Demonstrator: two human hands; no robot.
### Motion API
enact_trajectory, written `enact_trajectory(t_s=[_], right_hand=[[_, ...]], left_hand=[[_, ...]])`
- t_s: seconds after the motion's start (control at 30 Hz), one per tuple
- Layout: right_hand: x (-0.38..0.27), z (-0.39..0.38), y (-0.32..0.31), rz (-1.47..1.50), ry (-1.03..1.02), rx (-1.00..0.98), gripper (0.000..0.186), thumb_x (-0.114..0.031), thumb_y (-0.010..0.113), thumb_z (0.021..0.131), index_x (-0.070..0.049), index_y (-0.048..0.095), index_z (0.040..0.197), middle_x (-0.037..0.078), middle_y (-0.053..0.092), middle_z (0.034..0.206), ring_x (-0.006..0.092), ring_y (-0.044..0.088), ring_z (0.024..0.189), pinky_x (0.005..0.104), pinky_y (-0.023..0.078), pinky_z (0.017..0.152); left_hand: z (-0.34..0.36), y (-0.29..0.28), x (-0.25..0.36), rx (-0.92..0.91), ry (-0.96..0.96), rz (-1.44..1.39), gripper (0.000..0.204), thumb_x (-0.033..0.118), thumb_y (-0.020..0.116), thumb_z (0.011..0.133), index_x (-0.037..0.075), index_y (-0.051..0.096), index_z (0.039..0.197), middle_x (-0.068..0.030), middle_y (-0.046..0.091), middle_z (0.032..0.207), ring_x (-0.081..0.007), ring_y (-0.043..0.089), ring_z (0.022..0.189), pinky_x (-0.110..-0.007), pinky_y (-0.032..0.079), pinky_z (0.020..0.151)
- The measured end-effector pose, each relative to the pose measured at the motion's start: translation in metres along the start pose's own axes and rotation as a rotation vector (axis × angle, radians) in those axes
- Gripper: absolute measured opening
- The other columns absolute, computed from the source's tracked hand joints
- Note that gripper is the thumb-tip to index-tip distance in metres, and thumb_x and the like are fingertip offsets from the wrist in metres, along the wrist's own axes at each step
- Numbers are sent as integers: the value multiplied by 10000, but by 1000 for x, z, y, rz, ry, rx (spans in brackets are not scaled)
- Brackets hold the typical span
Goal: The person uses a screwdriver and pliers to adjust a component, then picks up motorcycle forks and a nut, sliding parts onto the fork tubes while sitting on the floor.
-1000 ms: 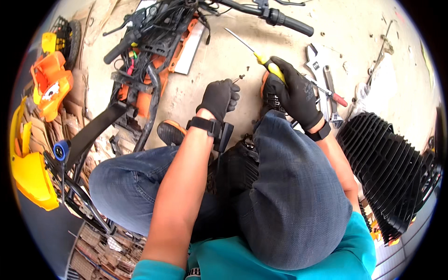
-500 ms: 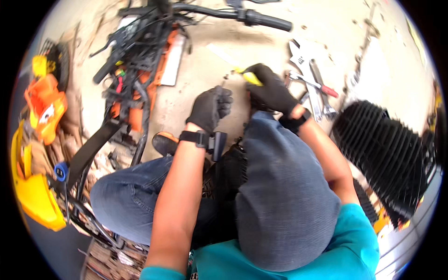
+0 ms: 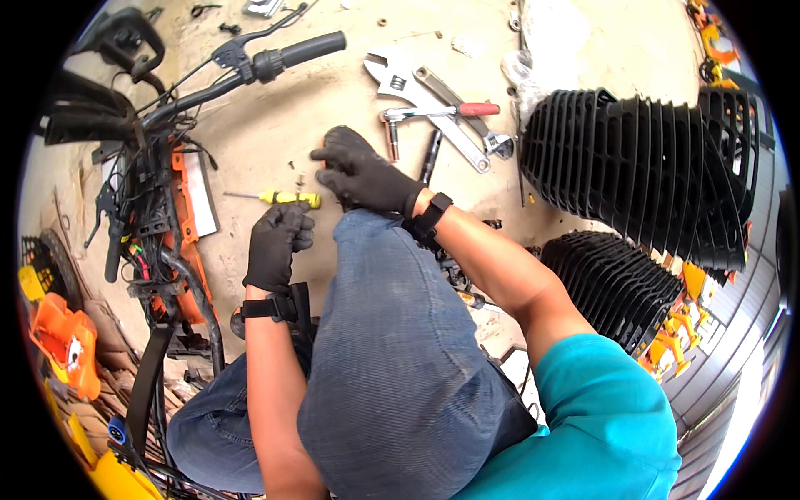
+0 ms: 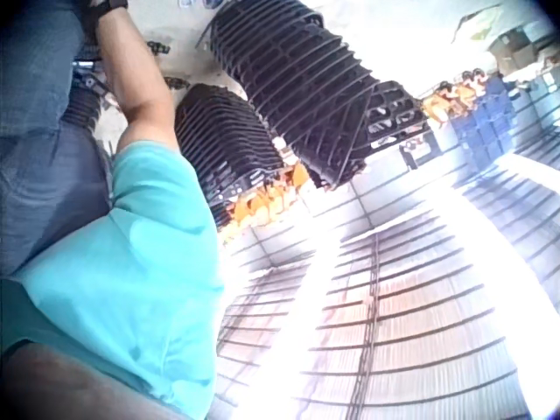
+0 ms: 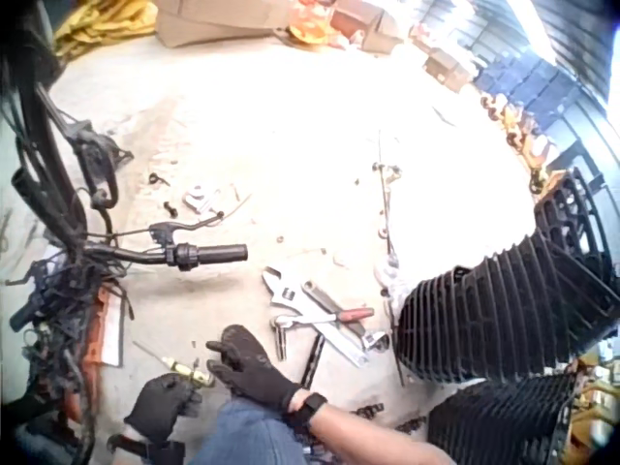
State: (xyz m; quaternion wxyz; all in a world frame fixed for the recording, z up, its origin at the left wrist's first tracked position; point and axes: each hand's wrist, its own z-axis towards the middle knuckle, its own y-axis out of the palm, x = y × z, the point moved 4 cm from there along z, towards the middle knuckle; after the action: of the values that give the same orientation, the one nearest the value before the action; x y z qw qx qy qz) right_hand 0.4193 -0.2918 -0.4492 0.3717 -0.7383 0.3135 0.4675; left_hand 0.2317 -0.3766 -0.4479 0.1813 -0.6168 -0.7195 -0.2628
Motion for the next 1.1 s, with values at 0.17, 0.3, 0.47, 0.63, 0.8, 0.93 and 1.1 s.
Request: enact_trajectory(t_s=[0.17,0.3,0.47,0.63,0.8,0.93,1.1], right_hand=[[5,-17,6,191,134,-237,267,-229,623,912,-35,670,1090,123,691,980,199,640,898,342,496,810],[-1,-22,2,37,190,-252,329,-321,599,928,-9,656,1013,160,670,945,268,630,876,378,484,799],[0,-22,-1,18,218,-264,388,-370,563,953,11,632,938,197,643,913,325,602,850,409,463,770],[13,-24,5,18,195,-244,400,-394,548,954,-9,658,965,188,674,860,319,634,820,406,471,740],[11,-23,-2,37,259,-294,432,-417,528,967,-3,653,976,221,662,874,341,641,832,426,477,754],[52,-12,-57,-130,187,202,305,-331,559,982,-51,635,1075,163,663,823,280,630,695,397,498,663],[129,-10,-187,-772,26,626,191,-150,564,886,-58,657,1026,176,663,954,371,630,908,468,489,821]], left_hand=[[0,29,5,-102,67,276,157,130,595,944,-3,643,1012,-54,657,824,-93,590,672,-251,513,640],[2,37,4,-76,130,327,161,127,598,934,-22,649,969,-23,627,753,-84,555,640,-251,476,594],[-1,45,11,-82,211,481,200,172,597,945,-10,653,886,-8,583,693,-84,509,618,-259,425,567],[-5,50,17,-155,281,489,242,213,580,963,-10,642,889,-10,571,682,-85,499,613,-263,414,562],[0,47,13,-139,274,427,246,215,541,988,2,648,926,-24,590,694,-89,509,586,-254,425,549],[2,28,6,-31,75,246,267,215,473,1019,0,616,1083,-66,635,748,-116,584,644,-260,484,605],[9,5,-12,6,67,44,311,205,428,1040,-4,508,1256,-111,674,852,-140,620,684,-275,524,636]])
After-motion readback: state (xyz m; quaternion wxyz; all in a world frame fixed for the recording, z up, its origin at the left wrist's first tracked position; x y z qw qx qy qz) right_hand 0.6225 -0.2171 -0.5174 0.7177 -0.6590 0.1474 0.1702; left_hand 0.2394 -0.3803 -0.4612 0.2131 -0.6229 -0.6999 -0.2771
